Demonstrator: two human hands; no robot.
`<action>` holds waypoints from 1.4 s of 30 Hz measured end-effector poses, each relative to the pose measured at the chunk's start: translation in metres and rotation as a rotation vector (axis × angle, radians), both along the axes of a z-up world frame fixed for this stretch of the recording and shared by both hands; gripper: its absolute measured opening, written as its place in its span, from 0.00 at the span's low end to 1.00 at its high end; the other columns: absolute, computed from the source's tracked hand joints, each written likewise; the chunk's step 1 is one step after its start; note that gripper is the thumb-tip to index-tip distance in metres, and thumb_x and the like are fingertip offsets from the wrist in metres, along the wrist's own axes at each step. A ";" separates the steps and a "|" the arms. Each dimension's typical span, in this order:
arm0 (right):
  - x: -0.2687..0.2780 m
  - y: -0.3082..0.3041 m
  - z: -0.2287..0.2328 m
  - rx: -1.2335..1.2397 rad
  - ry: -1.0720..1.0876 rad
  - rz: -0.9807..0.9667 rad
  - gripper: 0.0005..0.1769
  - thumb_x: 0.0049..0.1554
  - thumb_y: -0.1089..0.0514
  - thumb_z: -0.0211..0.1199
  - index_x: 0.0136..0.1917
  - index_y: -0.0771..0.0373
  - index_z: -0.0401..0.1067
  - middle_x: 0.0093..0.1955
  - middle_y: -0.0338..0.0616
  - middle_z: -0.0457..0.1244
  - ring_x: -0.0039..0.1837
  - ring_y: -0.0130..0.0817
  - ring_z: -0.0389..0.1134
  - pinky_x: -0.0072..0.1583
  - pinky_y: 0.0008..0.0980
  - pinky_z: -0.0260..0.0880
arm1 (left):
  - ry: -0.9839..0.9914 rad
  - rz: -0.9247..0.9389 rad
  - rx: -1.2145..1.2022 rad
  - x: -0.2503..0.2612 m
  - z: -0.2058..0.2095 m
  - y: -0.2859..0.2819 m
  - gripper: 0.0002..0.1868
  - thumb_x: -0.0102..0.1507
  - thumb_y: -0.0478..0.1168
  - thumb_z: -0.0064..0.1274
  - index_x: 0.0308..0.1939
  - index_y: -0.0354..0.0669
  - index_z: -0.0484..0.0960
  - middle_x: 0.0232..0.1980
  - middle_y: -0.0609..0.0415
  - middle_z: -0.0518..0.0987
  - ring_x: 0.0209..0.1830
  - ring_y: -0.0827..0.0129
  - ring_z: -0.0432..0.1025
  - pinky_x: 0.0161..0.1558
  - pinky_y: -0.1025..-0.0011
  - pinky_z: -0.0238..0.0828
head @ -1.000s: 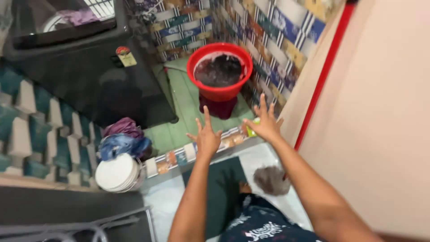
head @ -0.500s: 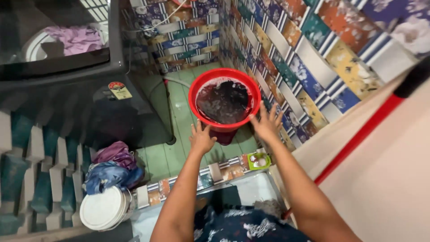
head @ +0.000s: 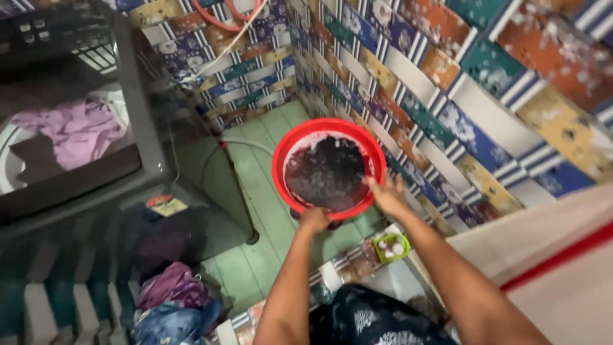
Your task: Wash several small mats in a bucket of water and hang them on a clothesline to dry.
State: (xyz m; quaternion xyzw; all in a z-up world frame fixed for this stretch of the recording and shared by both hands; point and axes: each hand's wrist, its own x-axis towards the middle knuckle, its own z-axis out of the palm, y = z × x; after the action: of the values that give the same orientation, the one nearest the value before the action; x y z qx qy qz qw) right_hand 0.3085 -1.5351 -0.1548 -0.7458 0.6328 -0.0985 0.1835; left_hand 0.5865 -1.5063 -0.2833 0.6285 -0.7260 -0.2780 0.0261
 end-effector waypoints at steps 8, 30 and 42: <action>-0.007 -0.115 -0.194 -0.111 -0.189 0.326 0.38 0.54 0.40 0.66 0.72 0.57 0.64 0.70 0.63 0.59 0.71 0.62 0.58 0.72 0.62 0.50 | 0.020 0.304 0.039 -0.077 0.051 -0.059 0.35 0.58 0.58 0.61 0.69 0.65 0.75 0.82 0.47 0.48 0.84 0.41 0.36 0.77 0.37 0.37; 0.009 -0.188 -0.192 0.430 0.709 0.725 0.35 0.65 0.41 0.50 0.81 0.25 0.43 0.88 0.43 0.21 0.86 0.66 0.17 0.75 0.81 0.16 | -0.319 0.146 0.273 -0.054 -0.086 -0.140 0.29 0.59 0.51 0.56 0.64 0.65 0.67 0.68 0.51 0.51 0.65 0.37 0.43 0.55 0.31 0.42; 0.018 -0.161 -0.162 0.643 -0.457 0.614 0.64 0.36 0.51 0.84 0.78 0.50 0.51 0.71 0.50 0.60 0.70 0.47 0.65 0.70 0.47 0.65 | -0.216 0.113 -0.086 -0.053 -0.030 -0.163 0.10 0.56 0.45 0.55 0.34 0.47 0.87 0.41 0.45 0.84 0.42 0.50 0.80 0.43 0.55 0.77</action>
State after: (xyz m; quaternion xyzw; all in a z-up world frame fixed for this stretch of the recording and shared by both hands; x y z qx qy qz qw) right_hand 0.3263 -1.6959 -0.3167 -0.7626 0.3260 -0.0008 0.5586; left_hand 0.5332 -1.6692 -0.3130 0.6929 -0.6992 -0.1756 -0.0097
